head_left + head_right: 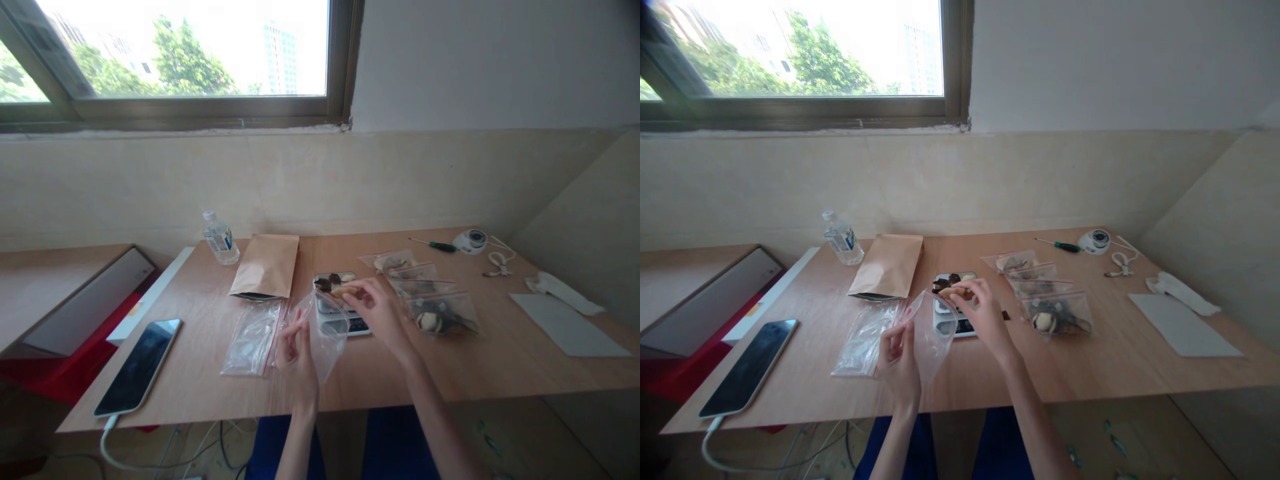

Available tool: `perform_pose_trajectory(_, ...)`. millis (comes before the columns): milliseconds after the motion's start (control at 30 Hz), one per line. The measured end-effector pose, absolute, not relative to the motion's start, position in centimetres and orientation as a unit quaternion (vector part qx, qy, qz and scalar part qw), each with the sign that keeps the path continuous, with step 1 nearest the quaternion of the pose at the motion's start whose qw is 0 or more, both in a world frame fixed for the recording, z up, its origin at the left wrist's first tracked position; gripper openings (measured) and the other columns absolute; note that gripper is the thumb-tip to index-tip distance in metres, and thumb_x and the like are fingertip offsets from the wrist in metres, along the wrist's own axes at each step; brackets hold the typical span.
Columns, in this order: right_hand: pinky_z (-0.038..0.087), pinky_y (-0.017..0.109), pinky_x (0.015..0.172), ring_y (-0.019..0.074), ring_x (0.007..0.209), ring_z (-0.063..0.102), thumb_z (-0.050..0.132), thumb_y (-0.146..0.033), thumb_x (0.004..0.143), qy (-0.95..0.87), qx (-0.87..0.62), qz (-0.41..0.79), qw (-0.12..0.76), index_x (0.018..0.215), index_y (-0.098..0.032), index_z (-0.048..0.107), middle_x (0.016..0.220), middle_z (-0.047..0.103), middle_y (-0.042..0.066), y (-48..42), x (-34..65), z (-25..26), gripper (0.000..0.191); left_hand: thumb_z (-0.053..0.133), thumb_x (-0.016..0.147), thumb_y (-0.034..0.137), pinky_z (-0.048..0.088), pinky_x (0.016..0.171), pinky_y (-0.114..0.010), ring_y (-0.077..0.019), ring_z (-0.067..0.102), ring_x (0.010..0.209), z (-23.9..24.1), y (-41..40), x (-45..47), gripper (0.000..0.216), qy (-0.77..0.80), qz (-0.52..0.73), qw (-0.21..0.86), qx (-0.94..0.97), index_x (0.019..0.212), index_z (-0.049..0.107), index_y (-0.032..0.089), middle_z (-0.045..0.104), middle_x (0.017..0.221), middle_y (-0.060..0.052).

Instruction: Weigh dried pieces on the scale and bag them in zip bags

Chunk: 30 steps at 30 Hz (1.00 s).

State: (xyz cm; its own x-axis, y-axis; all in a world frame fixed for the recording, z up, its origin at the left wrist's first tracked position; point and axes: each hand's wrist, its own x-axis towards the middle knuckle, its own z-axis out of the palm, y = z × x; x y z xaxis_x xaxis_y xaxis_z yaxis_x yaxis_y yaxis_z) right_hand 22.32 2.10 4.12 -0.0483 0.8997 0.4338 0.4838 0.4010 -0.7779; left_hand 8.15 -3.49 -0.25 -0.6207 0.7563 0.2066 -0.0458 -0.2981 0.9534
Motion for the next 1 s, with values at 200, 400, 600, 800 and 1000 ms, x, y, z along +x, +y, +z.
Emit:
perform_pose_trajectory(200,0.044,0.031,0.091,0.0167,0.103,0.055,0.056,-0.032,0.084,-0.791,-0.364,0.312,0.381,0.107,-0.027,0.06,0.107,0.058,0.003,-0.2,19.7,7.7,0.024,0.063,0.076,0.034,0.048,0.085,-0.036,-0.0226,0.061,0.102,0.3,-3.6,8.6,0.019,0.509,0.753,0.311,0.277,0.083,0.058,0.018,0.068,0.103,-0.008)
perform_pose_trajectory(400,0.047,0.034,0.083,0.018,0.094,0.057,0.04,-0.029,0.091,-0.714,-0.434,0.258,0.485,0.1,-0.021,0.061,0.099,0.06,0.007,4.3,20.3,2.2,0.024,0.065,0.074,0.037,0.05,0.072,-0.026,-0.0165,0.066,0.081,0.6,-4.1,7.2,0.023,0.53,0.762,0.297,0.225,0.078,0.056,0.017,0.07,0.082,-0.002)
perform_pose_trajectory(600,0.045,0.043,0.085,0.0244,0.096,0.053,0.052,-0.028,0.085,-0.815,-0.475,0.083,0.321,0.115,-0.025,0.057,0.104,0.055,0.01,7.2,18.5,-3.0,0.031,0.064,0.075,0.036,0.05,0.075,-0.027,-0.0183,0.066,0.09,0.6,-4.4,5.9,0.021,0.531,0.765,0.291,0.22,0.081,0.056,0.017,0.07,0.092,-0.004)
perform_pose_trajectory(800,0.046,0.041,0.084,0.0234,0.093,0.055,0.047,-0.019,0.087,-0.824,-0.468,0.068,0.311,0.096,-0.021,0.062,0.095,0.057,0.009,7.3,19.1,-3.5,0.018,0.065,0.074,0.036,0.05,0.078,-0.028,-0.0192,0.065,0.093,0.3,-4.4,5.3,0.022,0.528,0.756,0.315,0.225,0.085,0.059,0.017,0.071,0.095,-0.005)
perform_pose_trajectory(1000,0.048,0.037,0.081,0.0204,0.089,0.059,0.046,-0.025,0.088,-0.762,-0.464,0.174,0.417,0.09,-0.021,0.061,0.091,0.061,0.006,6.6,19.9,-2.1,0.016,0.067,0.071,0.039,0.05,0.065,-0.024,-0.0166,0.066,0.078,0.6,-4.3,5.8,0.026,0.535,0.742,0.339,0.217,0.082,0.058,0.017,0.071,0.083,-0.004)
